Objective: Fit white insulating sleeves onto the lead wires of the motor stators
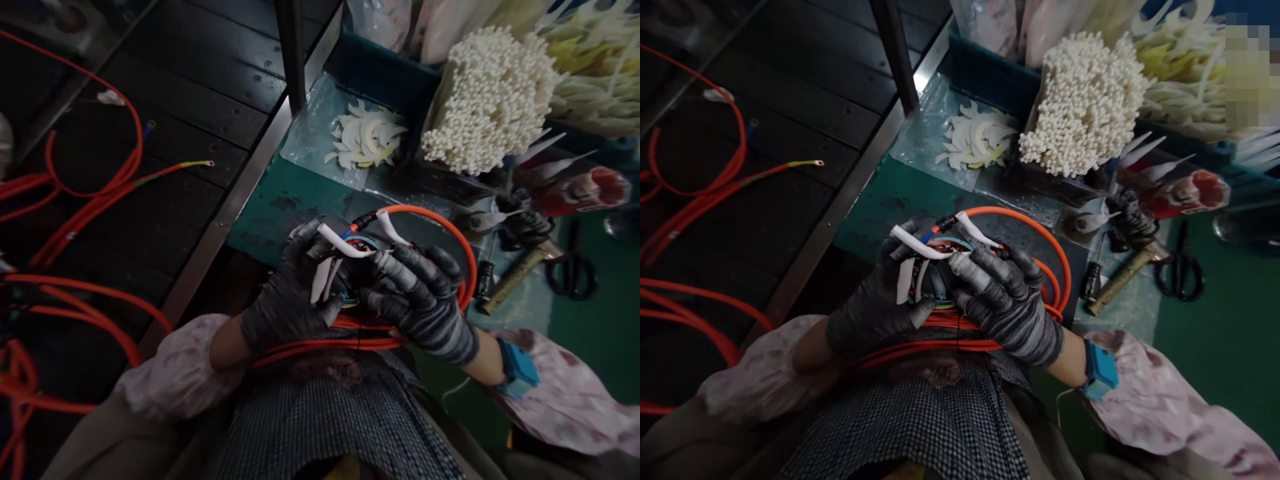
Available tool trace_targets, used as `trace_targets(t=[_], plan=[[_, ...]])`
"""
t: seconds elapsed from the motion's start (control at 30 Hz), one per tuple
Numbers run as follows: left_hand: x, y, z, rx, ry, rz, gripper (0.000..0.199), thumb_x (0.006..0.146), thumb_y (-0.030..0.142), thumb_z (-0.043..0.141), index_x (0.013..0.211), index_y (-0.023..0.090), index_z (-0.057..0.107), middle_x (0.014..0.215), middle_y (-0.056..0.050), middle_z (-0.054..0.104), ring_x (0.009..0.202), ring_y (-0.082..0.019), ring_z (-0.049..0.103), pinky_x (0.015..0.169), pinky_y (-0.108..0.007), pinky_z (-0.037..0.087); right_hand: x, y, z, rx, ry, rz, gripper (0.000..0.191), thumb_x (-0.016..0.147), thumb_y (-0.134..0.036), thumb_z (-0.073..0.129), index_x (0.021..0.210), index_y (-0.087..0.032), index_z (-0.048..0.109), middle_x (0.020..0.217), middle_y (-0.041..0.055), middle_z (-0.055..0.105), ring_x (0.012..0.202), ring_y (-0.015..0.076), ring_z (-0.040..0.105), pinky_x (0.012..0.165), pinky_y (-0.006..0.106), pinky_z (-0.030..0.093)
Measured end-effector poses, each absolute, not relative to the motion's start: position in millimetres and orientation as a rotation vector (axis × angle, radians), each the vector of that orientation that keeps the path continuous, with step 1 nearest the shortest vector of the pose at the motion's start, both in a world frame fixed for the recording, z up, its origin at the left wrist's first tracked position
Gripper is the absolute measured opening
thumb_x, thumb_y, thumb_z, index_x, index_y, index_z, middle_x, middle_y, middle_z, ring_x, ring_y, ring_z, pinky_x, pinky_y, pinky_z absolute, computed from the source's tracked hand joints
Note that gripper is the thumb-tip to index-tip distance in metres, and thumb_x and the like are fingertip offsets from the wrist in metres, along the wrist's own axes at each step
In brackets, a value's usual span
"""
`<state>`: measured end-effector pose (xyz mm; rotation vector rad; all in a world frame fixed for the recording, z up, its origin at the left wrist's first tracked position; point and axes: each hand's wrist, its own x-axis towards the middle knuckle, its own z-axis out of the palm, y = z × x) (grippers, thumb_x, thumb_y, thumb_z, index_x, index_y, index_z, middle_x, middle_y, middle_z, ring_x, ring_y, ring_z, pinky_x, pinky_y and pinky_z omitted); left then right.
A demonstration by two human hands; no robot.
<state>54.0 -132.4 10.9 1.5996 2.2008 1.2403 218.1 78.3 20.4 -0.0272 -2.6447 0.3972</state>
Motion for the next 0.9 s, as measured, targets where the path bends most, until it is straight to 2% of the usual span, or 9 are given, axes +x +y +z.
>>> trace_targets(t=[0.13,0.23,0.4,0.53,0.67,0.8,0.9], plan=[[53.0,-135.3,10.8,1.561,2.17,1.194,0.101,0.087,0.02,0.073,0.174,0.031,0.023,0.179,-0.014,0.035,0.168,-0.044,0.034,0.132,-0.065,0.046,216.0,70.6,23.4,-0.013,-2.569,0.301,0.065,0.099,-0.031,0.078,0.151,-0.062,0.055,0.132,-0.014,0.08,0.135,0.0226,0.071,0.127,0.046,0.042],[51.2,-135.8,11.7,1.507,2.127,1.209,0.106,0.086,0.022,0.072,0.176,0.034,0.017,0.181,-0.012,0.032,0.169,-0.041,0.034,0.131,-0.066,0.049,214.0,69.1,23.8,-0.065,-2.585,0.296,0.071,0.103,-0.038,0.075,0.164,-0.057,0.044,0.136,-0.0084,0.079,0.133,0.0252,0.071,0.123,0.046,0.045],[49.3,-135.6,12.3,1.564,2.095,1.218,0.102,0.085,0.02,0.071,0.174,0.029,0.021,0.18,-0.017,0.031,0.173,-0.04,0.025,0.135,-0.067,0.041,212.9,67.2,21.9,-0.085,-2.596,0.303,0.08,0.106,-0.042,0.071,0.174,-0.051,0.029,0.139,-0.0042,0.078,0.133,0.0261,0.071,0.12,0.046,0.047],[48.2,-135.8,10.1,1.513,2.08,1.192,0.097,0.083,0.023,0.071,0.171,0.027,0.031,0.18,-0.017,0.031,0.174,-0.041,0.022,0.138,-0.069,0.034,210.6,64.6,23.0,-0.053,-2.602,0.299,0.088,0.107,-0.037,0.071,0.178,-0.049,0.02,0.135,-0.0048,0.079,0.131,0.0241,0.071,0.124,0.043,0.043],[49.8,-133.4,9.2,1.528,2.127,1.182,0.093,0.082,0.027,0.073,0.169,0.024,0.037,0.177,-0.017,0.038,0.171,-0.043,0.028,0.137,-0.069,0.034,206.5,65.7,27.9,-0.121,-2.653,0.328,0.081,0.112,-0.047,0.064,0.179,-0.045,0.02,0.145,-0.0011,0.076,0.133,0.026,0.069,0.124,0.043,0.042],[53.1,-130.7,10.7,1.655,2.179,1.204,0.1,0.087,0.024,0.071,0.174,0.024,0.023,0.175,-0.02,0.039,0.17,-0.044,0.03,0.136,-0.069,0.035,201.4,69.5,29.0,-0.159,-2.709,0.38,0.076,0.114,-0.051,0.056,0.18,-0.044,0.019,0.151,0.004,0.071,0.136,0.031,0.068,0.121,0.049,0.046],[55.6,-129.1,6.4,1.693,2.161,1.308,0.106,0.085,0.021,0.072,0.176,0.021,0.017,0.172,-0.022,0.042,0.168,-0.046,0.032,0.136,-0.072,0.032,197.5,72.1,25.9,-0.111,-2.622,0.376,0.073,0.113,-0.054,0.058,0.178,-0.04,0.029,0.143,0.0062,0.074,0.129,0.0319,0.07,0.117,0.051,0.05]])
